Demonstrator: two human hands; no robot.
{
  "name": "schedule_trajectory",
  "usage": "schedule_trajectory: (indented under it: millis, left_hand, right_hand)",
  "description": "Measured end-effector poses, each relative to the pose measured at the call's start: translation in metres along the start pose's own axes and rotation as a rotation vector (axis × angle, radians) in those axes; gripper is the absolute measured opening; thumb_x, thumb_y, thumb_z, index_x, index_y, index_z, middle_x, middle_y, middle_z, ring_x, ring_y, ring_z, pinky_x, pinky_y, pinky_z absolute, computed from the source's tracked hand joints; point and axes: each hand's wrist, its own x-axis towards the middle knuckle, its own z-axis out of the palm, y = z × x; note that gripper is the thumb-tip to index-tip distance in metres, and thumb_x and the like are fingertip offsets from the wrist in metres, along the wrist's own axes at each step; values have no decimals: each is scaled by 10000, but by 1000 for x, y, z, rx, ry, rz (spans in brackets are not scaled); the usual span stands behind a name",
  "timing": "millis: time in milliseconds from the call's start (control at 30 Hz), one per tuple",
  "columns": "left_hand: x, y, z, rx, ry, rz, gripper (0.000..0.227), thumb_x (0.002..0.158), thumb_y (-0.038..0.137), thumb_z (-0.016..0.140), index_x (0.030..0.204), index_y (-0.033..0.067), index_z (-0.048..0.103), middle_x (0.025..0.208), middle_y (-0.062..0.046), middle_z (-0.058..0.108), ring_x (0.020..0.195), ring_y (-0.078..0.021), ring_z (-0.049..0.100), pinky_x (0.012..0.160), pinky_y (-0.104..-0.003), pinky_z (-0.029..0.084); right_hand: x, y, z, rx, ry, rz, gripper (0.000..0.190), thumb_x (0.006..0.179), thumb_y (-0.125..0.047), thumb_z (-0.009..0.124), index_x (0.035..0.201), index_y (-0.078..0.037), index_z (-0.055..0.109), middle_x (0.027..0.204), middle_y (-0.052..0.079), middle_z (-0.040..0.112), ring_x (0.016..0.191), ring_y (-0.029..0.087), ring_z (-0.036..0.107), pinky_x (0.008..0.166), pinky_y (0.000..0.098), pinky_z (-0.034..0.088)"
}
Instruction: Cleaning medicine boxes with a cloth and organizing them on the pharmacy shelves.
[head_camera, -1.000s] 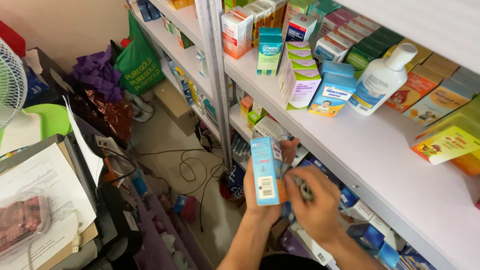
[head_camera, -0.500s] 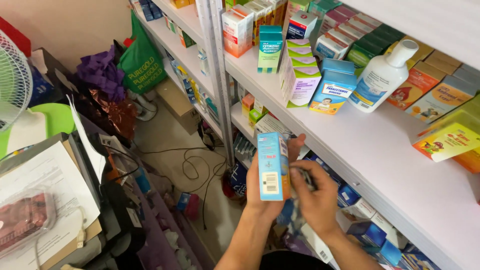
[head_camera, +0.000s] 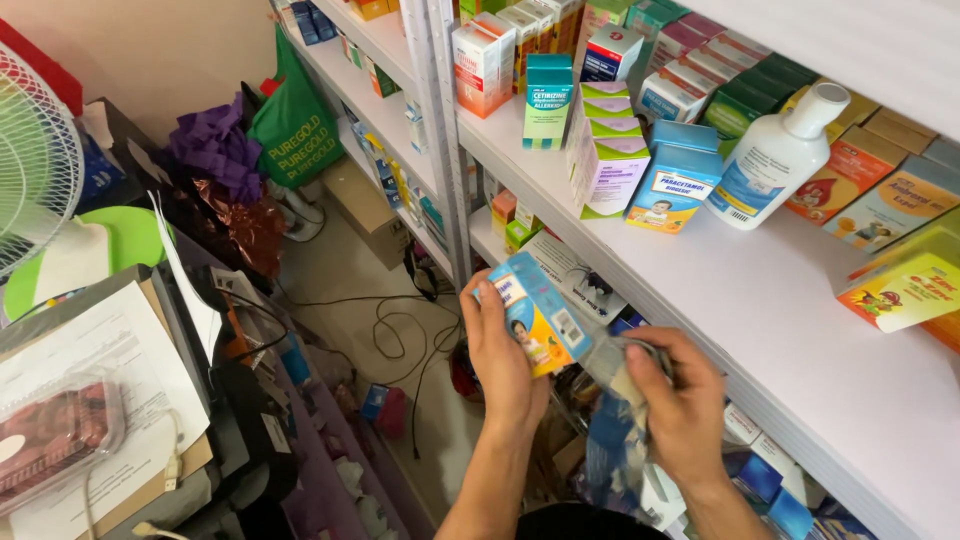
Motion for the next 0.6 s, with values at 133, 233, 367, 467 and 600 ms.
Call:
schedule_trajectory:
  millis: [133,233,367,467,600]
  left_hand:
    - [-14,-26,-16,267,-156,-110,231,1070,233,510,1245,88,554,932,-14,612,795,-65,602,683,-219,524]
    - [-25,-32,-17,557,-304,-108,232,1092,249,542,1250,79,553,907,5,581,703,-40,491,578,-194,423]
    - [-12,-24,-9,318,-145,-97,308,1062,288,558,1269,61,586,919,-12,625,737,-60,561,611,-213,472]
    - [-7,-18,-2,21,46,-88,407,1040,392,487,1239,56,601,944,-51,671,784,-135,652,678,-293,557]
    - [-14,-26,4,-183,52,-258,541,1058,495,364,1264,53,598,1006,-68,651,987,-209,712,907,-345,574]
  right_hand:
    - [15,-14,-7,-207,-128,-436,114,932,-29,724,1039,3,705,1001,73,701,933,150,643,848,280,507]
    - [25,-30,-4,-320,-1,-514,114,953,13,715,1065,7,696,1022,86,697,950,163,655,854,293,518]
    - [1,-6,-3,-362,-61,-642,143,865,-10,756,1004,-12,721,999,89,675,921,160,648,827,284,527]
    - [-2,18,-5,-272,-46,-528,113,898,-4,720,1010,-7,712,1005,87,681,938,152,637,865,278,514]
    - [7,18,15,235,51,-173,180,928,-49,689,1080,-62,594,1093,57,653,1001,130,588,867,279,493]
